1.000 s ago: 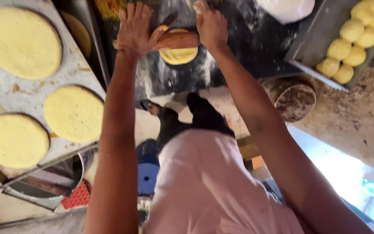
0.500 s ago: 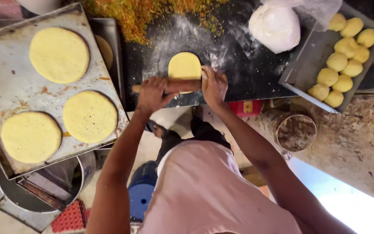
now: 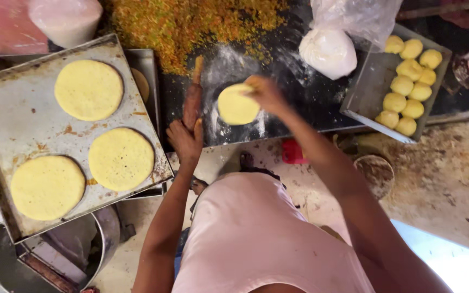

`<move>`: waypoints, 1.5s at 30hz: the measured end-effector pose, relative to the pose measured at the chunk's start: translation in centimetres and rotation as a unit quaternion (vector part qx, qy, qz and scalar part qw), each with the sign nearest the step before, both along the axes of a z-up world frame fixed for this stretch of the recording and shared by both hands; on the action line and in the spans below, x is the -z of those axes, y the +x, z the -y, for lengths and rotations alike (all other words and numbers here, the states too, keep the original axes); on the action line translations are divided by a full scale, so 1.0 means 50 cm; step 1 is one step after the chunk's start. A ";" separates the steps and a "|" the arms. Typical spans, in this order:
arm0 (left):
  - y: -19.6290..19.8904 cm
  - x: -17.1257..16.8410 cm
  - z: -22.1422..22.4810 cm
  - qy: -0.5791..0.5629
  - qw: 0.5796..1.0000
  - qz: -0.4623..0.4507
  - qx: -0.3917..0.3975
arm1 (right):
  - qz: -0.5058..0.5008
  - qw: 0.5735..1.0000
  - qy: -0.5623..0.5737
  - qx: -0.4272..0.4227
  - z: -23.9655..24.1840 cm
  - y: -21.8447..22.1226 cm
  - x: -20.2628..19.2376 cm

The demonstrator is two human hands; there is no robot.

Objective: The person prepares stuffed flatbread by rolling out dough with a rolling pin, placing a vegetable filling in the center, folding the dough over the filling, and flattening the stuffed dough by hand.

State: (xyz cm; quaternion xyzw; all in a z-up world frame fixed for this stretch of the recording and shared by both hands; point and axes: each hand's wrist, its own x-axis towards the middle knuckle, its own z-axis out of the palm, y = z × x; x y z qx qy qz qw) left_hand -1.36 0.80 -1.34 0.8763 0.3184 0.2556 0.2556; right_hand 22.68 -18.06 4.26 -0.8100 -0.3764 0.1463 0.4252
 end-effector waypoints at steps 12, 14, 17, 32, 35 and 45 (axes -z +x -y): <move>-0.010 -0.010 0.000 -0.060 0.997 0.038 0.003 | 0.191 0.972 0.009 0.137 0.081 -0.090 0.088; -0.009 -0.015 -0.001 -0.061 0.998 0.029 -0.007 | 0.108 0.980 0.032 0.164 0.011 -0.110 0.124; -0.014 -0.010 -0.001 -0.094 0.995 0.042 -0.004 | -0.166 0.954 0.103 0.229 -0.039 -0.110 0.123; 0.093 -0.052 -0.051 0.056 0.927 -0.036 0.369 | 0.232 0.964 0.085 0.099 0.041 -0.029 -0.019; 0.201 -0.034 -0.061 0.211 0.879 -0.114 0.412 | 0.132 0.987 -0.033 0.088 0.021 0.030 0.027; 0.383 -0.008 -0.189 0.117 0.935 -0.208 0.264 | 0.251 0.951 -0.106 0.145 -0.076 0.179 0.121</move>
